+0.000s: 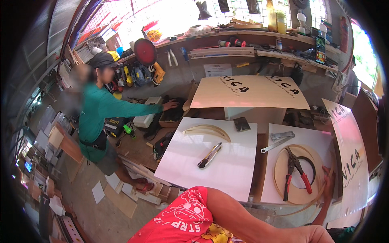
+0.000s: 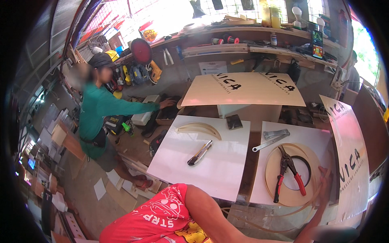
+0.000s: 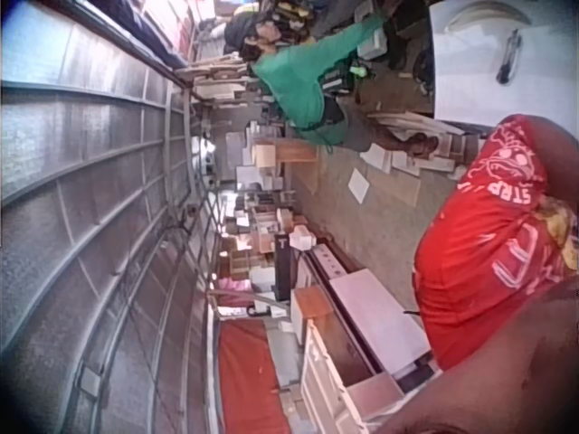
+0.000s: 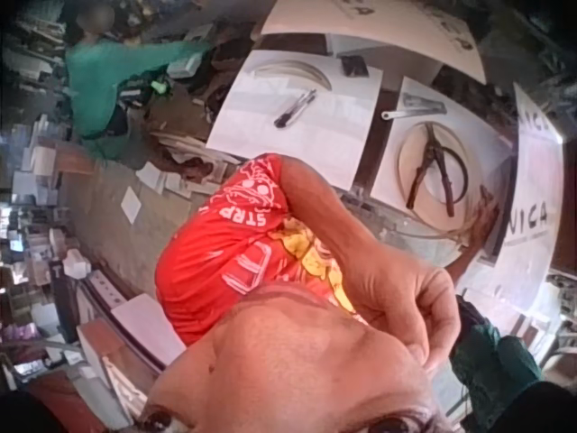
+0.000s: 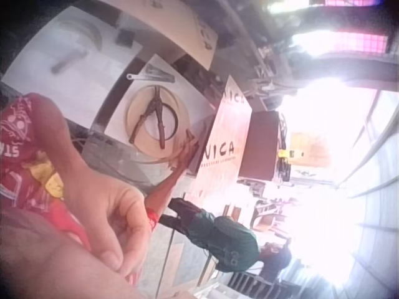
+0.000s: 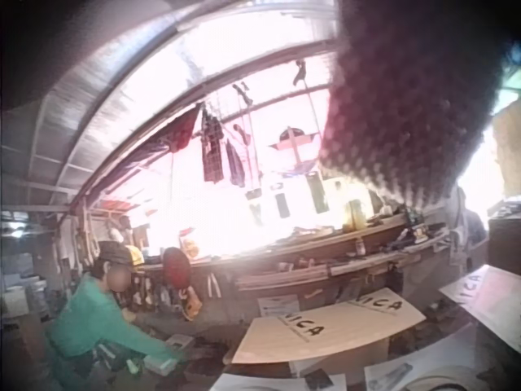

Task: The person uses pliers to cut a long strip of thin wood veneer into smaller curved pieces on a workbench. They repeatedly pick up the strip, bend it, and cut sections off, placing the cut pieces on the table.

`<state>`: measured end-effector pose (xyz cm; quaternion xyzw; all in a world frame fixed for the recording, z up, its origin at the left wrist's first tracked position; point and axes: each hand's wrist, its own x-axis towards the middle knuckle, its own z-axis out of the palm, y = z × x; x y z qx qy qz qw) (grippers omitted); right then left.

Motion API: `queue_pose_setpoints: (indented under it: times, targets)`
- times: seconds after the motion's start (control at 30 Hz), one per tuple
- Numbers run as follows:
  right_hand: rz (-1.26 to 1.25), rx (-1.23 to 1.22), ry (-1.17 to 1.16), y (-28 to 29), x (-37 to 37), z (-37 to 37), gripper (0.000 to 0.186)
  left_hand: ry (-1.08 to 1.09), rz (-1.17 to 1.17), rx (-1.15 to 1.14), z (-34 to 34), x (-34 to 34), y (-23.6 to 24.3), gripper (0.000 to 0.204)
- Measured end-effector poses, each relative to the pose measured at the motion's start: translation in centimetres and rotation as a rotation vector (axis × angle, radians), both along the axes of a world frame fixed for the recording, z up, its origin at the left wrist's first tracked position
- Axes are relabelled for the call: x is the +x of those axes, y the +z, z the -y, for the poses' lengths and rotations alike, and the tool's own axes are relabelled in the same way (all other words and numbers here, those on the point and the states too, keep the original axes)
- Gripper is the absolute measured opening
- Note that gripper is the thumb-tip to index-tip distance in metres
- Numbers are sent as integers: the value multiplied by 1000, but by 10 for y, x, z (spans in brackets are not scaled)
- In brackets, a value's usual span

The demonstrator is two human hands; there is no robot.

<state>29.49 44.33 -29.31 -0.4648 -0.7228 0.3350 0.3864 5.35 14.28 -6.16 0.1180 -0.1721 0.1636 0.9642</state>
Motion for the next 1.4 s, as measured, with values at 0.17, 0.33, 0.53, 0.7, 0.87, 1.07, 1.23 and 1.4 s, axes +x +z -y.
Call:
queue_pose_setpoints:
  times: [0.17,0.33,0.53,0.7,0.87,1.07,1.23,1.4]
  targets:
    - [-79,-22,33,2,-4,2,60,389,4,250,-12,-58,51,27]
    - [-23,23,70,-4,15,-3,55,820,-137,-306,-53,-134,-33,11]
    - [102,64,100,29,-2,-3,57,1221,-264,-342,-57,-174,-78,19]
    - [-7,-46,37,25,-16,6,58,1142,-259,-439,-55,-147,-100,21]
    - [149,119,54,9,-13,-22,59,1135,-345,-393,-46,-127,-118,24]
    - [20,26,-7,19,-24,-2,69,1258,-451,-245,-25,-105,-112,30]
    - [70,42,-51,11,-20,-3,73,1406,-675,-146,-3,-93,-106,38]
    - [126,98,-47,-1,-26,-7,75,1442,-752,-174,12,-83,-117,38]
